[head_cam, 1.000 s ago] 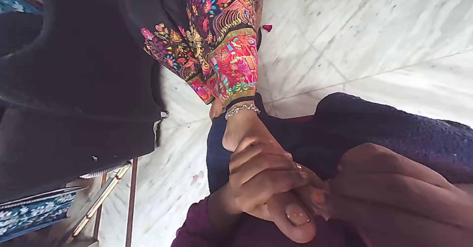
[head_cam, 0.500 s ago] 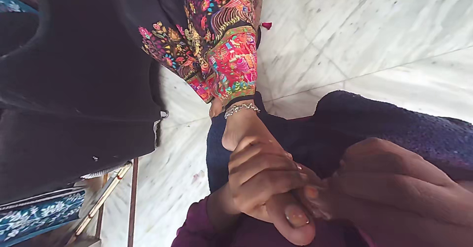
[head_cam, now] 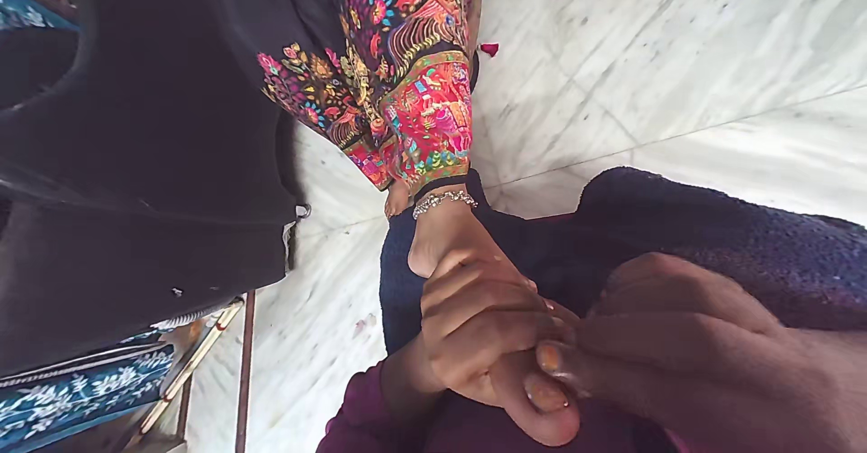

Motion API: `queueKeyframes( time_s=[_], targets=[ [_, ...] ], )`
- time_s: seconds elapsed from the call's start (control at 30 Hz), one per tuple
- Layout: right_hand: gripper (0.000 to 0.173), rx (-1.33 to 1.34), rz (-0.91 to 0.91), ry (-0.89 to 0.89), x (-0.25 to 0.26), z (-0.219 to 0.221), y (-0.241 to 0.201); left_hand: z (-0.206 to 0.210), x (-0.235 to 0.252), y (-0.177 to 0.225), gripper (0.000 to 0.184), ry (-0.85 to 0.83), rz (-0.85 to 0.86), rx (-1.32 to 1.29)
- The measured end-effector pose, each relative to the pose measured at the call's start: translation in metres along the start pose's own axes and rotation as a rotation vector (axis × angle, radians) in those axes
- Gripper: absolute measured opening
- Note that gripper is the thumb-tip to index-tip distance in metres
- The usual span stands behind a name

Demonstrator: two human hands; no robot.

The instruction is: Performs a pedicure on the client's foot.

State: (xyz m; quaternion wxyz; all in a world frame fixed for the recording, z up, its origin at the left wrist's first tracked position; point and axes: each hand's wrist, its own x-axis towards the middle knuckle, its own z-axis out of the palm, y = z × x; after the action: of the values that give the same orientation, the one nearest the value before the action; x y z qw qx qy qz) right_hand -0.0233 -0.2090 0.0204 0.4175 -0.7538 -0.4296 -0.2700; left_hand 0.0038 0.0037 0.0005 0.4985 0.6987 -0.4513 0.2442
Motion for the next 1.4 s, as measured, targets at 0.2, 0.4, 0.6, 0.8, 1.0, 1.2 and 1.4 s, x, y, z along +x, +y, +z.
queueKeyframes(
  time_s=[0.2,0.4,0.6,0.8,1.0,1.2,1.4],
  targets=[
    [0.007,-0.025,-0.037,0.033,0.002,-0.007,0.002,0.002,-0.001,-0.001,0.048,0.012,0.011,0.008],
    [0.017,0.430,0.338,0.078,0.002,-0.005,0.029,0.001,-0.004,-0.004,0.040,0.048,0.043,-0.020],
    [0.015,0.432,0.510,0.062,-0.001,0.006,0.038,-0.009,-0.008,-0.004,0.033,0.093,0.028,-0.096],
    [0.020,0.372,0.296,0.099,0.001,0.008,0.028,-0.022,0.001,-0.008,0.040,0.318,0.147,-0.339],
    [0.016,0.284,0.206,0.116,0.001,0.014,0.019,-0.018,0.010,-0.014,0.024,0.431,0.258,-0.344],
    [0.011,0.364,0.226,0.125,0.001,0.015,0.003,-0.014,0.010,-0.016,0.020,0.397,0.252,-0.186],
    [0.012,0.301,0.279,0.122,-0.002,0.012,-0.003,-0.008,0.012,-0.018,0.024,0.397,0.246,-0.249]
  ],
)
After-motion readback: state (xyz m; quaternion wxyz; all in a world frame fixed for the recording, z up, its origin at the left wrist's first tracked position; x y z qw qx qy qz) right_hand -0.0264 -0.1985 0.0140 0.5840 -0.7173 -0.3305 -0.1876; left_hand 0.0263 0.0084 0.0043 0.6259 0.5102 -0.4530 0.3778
